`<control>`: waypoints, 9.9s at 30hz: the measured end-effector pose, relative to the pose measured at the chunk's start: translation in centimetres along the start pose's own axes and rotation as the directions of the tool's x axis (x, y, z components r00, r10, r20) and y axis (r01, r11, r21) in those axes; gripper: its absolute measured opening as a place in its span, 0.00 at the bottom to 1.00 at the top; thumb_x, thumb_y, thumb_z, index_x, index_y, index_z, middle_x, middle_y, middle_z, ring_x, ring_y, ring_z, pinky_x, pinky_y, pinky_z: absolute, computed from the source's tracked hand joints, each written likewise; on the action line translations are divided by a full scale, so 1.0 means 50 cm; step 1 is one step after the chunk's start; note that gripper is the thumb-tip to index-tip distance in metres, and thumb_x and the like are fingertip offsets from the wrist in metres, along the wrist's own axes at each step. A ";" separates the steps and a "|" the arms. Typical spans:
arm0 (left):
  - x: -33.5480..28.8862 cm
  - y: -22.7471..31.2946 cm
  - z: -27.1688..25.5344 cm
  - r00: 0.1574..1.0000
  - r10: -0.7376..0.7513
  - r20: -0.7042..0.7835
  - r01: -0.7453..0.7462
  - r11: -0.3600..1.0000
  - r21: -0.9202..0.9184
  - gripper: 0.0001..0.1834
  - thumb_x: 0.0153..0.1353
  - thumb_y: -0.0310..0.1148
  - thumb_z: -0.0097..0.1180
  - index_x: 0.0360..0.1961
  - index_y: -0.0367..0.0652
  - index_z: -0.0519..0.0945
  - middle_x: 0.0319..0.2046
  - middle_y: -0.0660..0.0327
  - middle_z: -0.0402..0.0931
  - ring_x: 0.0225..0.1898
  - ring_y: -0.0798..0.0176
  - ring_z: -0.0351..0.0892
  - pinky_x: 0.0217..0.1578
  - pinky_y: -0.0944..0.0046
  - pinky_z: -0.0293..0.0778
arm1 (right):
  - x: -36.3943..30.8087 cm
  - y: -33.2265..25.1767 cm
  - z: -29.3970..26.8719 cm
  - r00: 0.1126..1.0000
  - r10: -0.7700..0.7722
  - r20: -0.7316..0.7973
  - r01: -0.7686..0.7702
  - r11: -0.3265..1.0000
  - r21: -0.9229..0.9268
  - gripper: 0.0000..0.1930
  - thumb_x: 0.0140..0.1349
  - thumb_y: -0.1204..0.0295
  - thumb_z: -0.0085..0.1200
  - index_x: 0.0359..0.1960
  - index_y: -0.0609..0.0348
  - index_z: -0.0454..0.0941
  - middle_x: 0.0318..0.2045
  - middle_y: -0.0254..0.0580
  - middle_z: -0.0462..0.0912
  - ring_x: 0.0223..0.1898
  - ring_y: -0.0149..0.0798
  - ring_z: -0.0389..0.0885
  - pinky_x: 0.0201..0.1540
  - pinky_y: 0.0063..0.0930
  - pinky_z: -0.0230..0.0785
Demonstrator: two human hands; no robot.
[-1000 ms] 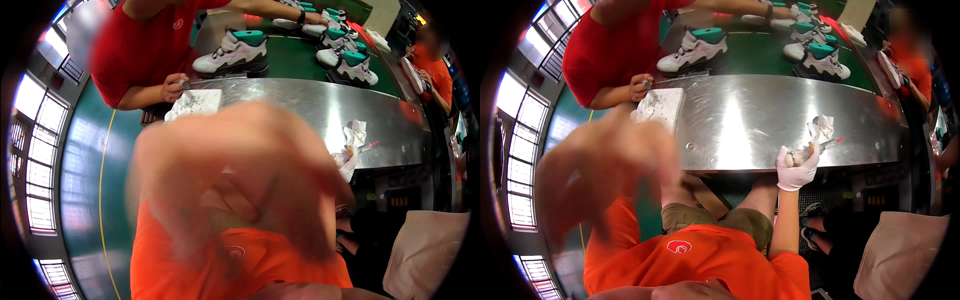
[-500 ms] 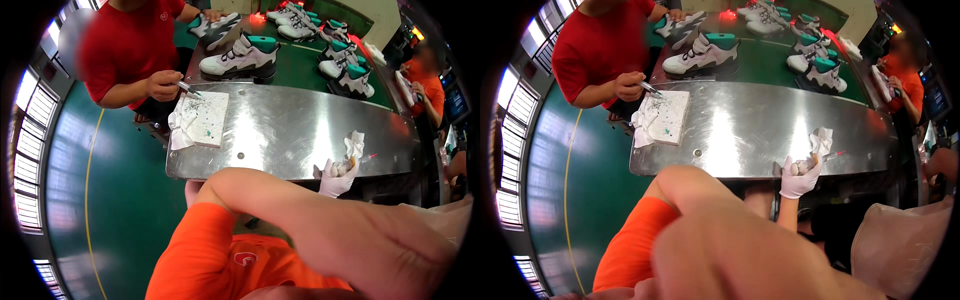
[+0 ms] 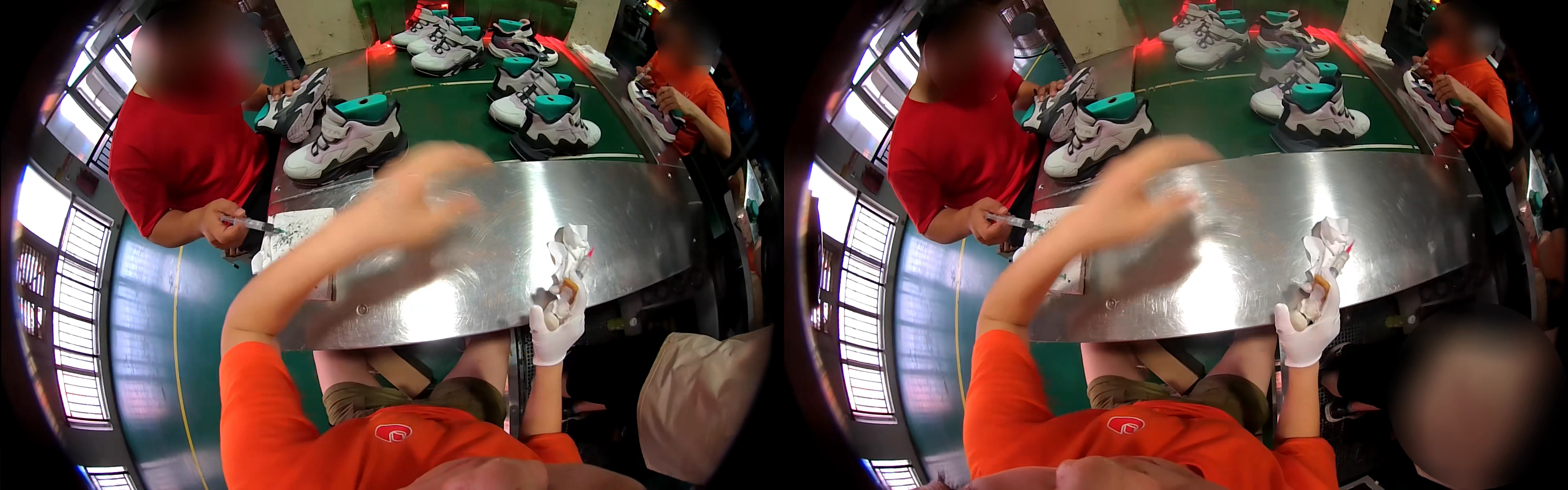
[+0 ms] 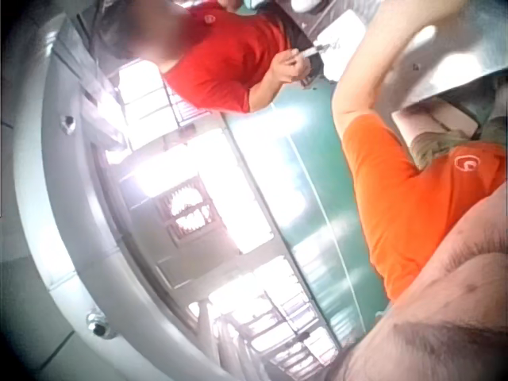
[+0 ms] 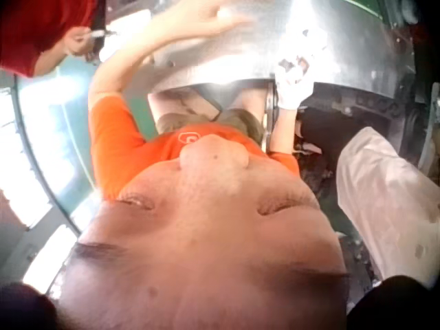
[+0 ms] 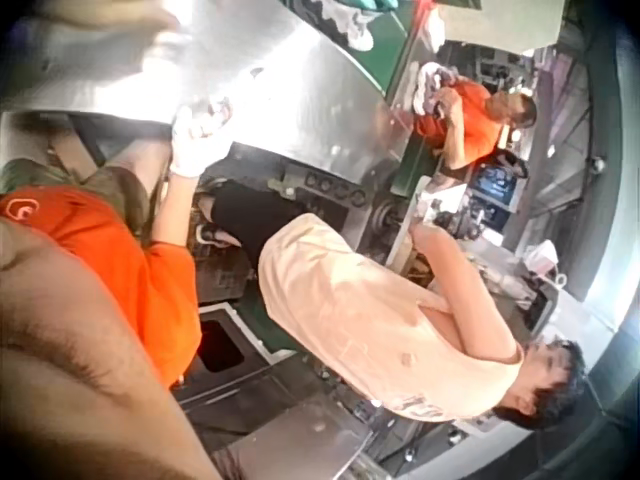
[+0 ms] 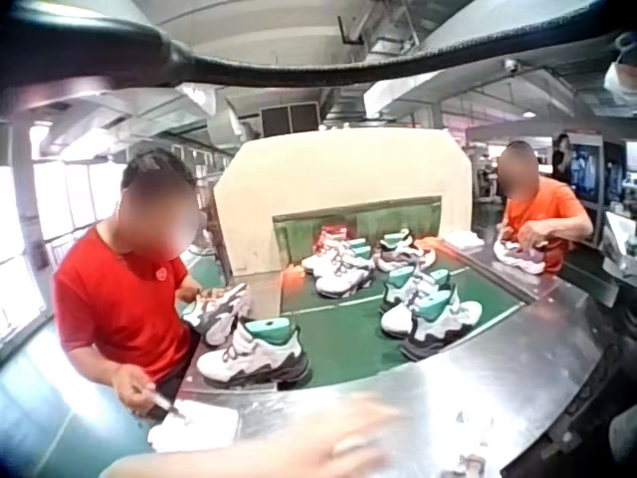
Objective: The person applies glue to the sole of a white and pink sneaker using a syringe. They hold the shoe with one hand and carefully inject the adhesive into the seam between the sole and the upper. The person repeats this process on multiple shoes, moving them along a metal table in a factory setting.
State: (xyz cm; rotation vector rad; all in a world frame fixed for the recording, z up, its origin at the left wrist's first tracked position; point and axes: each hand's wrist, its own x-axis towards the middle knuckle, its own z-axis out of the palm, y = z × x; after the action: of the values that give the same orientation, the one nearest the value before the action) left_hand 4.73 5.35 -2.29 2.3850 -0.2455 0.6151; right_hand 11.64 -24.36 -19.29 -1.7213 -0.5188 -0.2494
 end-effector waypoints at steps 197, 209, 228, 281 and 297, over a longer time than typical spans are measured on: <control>-0.330 0.132 0.111 0.937 0.345 0.049 -0.343 0.889 0.303 0.21 0.51 0.27 0.65 0.48 0.49 0.76 0.57 0.58 0.77 0.60 0.53 0.75 0.64 0.44 0.66 | 0.072 -0.178 -0.048 0.963 0.099 0.250 -0.174 0.939 0.296 0.37 0.47 0.78 0.64 0.63 0.61 0.66 0.52 0.39 0.74 0.50 0.30 0.74 0.53 0.24 0.69; -0.308 0.120 0.102 0.969 0.244 0.027 -0.244 0.946 0.214 0.19 0.57 0.23 0.58 0.51 0.44 0.75 0.56 0.53 0.77 0.58 0.47 0.76 0.63 0.43 0.64 | 0.058 -0.132 -0.100 0.827 0.465 0.316 -0.512 0.855 0.082 0.36 0.51 0.76 0.65 0.65 0.58 0.66 0.45 0.34 0.79 0.43 0.26 0.77 0.43 0.20 0.71; -0.064 0.016 0.087 0.934 -0.357 -0.036 0.340 0.914 -0.222 0.37 0.43 0.34 0.78 0.54 0.36 0.73 0.47 0.54 0.80 0.48 0.59 0.79 0.50 0.61 0.75 | 0.033 -0.022 -0.071 0.984 -0.007 0.175 -0.014 0.992 0.123 0.41 0.40 0.67 0.71 0.62 0.58 0.71 0.44 0.45 0.81 0.42 0.39 0.83 0.49 0.31 0.75; 0.517 -0.223 0.405 0.978 -0.200 0.059 0.095 0.679 0.728 0.51 0.41 0.43 0.76 0.67 0.51 0.62 0.55 0.42 0.71 0.61 0.39 0.69 0.55 0.33 0.66 | 0.046 -0.011 -0.079 0.967 -0.077 0.243 0.079 0.997 0.002 0.44 0.34 0.58 0.75 0.58 0.56 0.71 0.38 0.43 0.84 0.35 0.45 0.84 0.38 0.34 0.77; 0.532 0.182 0.500 0.821 -0.399 0.407 0.186 0.862 0.471 0.39 0.56 0.63 0.54 0.52 0.36 0.80 0.50 0.47 0.81 0.52 0.51 0.82 0.53 0.56 0.76 | 0.018 -0.067 -0.108 0.959 -0.020 0.282 0.082 0.974 -0.210 0.39 0.41 0.54 0.73 0.57 0.52 0.71 0.42 0.44 0.84 0.41 0.48 0.84 0.42 0.39 0.79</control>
State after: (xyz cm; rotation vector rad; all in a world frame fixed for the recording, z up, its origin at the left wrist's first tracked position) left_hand 34.13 -18.11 -1.15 2.8850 0.0641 -0.1296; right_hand 11.47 -28.92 -14.82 -1.9744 -0.7672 -0.1028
